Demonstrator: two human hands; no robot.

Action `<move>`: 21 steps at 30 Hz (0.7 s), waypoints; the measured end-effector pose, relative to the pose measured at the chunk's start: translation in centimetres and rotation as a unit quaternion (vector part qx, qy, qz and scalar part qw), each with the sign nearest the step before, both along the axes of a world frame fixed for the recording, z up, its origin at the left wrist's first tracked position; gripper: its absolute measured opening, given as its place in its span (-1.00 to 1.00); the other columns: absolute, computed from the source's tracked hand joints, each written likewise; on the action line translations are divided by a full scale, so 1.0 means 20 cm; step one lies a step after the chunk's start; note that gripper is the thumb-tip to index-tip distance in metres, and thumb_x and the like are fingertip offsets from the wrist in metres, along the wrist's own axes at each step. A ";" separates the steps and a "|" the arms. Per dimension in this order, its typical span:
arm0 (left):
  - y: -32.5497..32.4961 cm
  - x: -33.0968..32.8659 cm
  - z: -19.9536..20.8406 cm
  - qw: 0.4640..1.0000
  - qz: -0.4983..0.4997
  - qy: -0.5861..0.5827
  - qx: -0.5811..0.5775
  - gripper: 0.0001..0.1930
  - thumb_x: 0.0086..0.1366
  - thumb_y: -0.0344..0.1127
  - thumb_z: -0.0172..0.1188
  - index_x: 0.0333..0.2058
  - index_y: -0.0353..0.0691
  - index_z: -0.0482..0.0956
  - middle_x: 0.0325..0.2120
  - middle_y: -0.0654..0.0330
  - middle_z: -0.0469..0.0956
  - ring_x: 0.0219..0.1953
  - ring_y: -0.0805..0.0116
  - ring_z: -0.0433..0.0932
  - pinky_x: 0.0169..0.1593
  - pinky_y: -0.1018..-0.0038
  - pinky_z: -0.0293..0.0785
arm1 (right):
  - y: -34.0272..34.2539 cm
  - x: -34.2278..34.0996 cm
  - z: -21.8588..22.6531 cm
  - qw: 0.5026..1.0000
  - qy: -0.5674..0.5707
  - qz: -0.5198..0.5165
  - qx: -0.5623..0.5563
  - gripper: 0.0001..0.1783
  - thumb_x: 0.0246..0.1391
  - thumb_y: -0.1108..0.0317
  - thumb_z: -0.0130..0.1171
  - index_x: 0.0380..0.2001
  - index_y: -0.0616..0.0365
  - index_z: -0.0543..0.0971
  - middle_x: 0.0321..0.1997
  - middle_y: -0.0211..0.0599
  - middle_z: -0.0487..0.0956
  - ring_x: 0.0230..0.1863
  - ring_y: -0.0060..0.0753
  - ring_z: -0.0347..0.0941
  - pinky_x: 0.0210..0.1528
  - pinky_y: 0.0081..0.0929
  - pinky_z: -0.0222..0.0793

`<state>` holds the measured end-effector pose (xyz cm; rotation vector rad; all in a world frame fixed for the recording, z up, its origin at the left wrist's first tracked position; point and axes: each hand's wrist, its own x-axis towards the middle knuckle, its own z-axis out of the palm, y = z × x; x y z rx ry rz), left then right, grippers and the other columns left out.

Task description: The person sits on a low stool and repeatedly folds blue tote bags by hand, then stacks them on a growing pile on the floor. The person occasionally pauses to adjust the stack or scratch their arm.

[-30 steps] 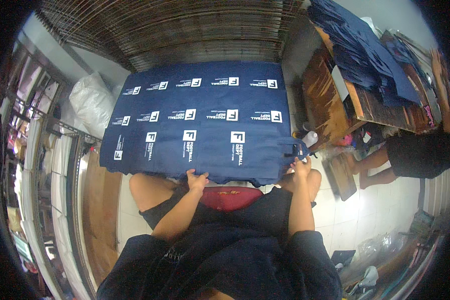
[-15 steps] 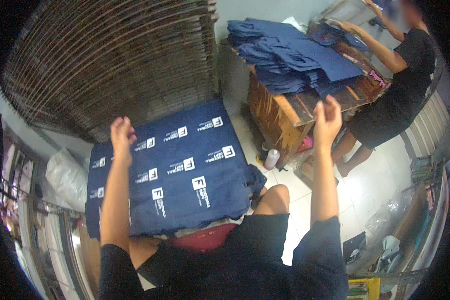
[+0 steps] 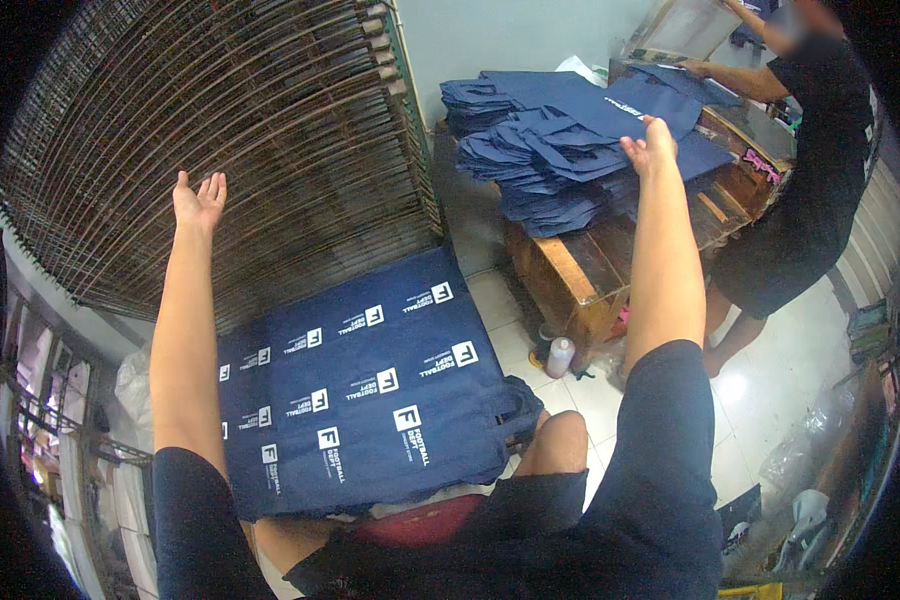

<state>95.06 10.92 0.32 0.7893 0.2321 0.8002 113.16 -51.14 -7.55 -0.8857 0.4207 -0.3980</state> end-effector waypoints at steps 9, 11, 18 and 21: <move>-0.03 -0.25 -0.36 0.990 0.092 -0.028 0.105 -0.92 0.34 -0.38 -0.10 -0.25 -0.24 0.26 -0.34 0.13 0.47 -0.15 0.19 0.50 -0.12 0.39 0.42 | -0.01 -0.17 0.06 0.638 0.263 -0.052 -0.722 -0.41 -0.05 -0.11 0.12 -0.04 0.05 0.49 0.07 -0.12 0.46 0.08 -0.03 0.40 0.05 -0.16 0.35; -0.19 -0.44 -0.49 0.991 0.074 -0.026 0.111 -0.86 0.31 -0.32 0.03 -0.25 -0.17 0.26 -0.24 0.14 0.45 -0.07 0.18 0.45 -0.08 0.39 0.40 | -0.05 -0.13 0.05 0.611 0.291 -0.052 -0.734 -0.41 -0.05 -0.10 0.14 0.00 -0.02 0.45 0.07 -0.10 0.46 0.09 -0.03 0.39 0.05 -0.15 0.36; -0.58 -1.27 -1.05 0.994 0.015 0.109 0.021 -0.83 0.23 -0.29 0.14 -0.34 -0.09 0.30 -0.35 0.23 0.46 -0.17 0.31 0.49 -0.17 0.55 0.46 | -0.14 0.11 0.00 0.745 0.246 -0.131 -0.606 -0.48 -0.18 0.23 0.16 -0.07 0.16 0.45 0.06 0.02 0.45 0.12 -0.02 0.36 0.15 -0.24 0.25; -0.65 -1.53 -1.47 0.969 0.030 0.239 -0.052 -0.91 0.30 -0.38 -0.02 -0.30 -0.21 0.26 -0.33 0.11 0.42 -0.26 0.27 0.50 -0.23 0.44 0.46 | -0.36 0.40 -0.03 0.932 0.123 0.032 -0.339 -0.59 -0.09 0.29 0.13 -0.16 0.30 0.46 -0.16 0.02 0.54 -0.09 -0.12 0.50 -0.03 -0.21 0.40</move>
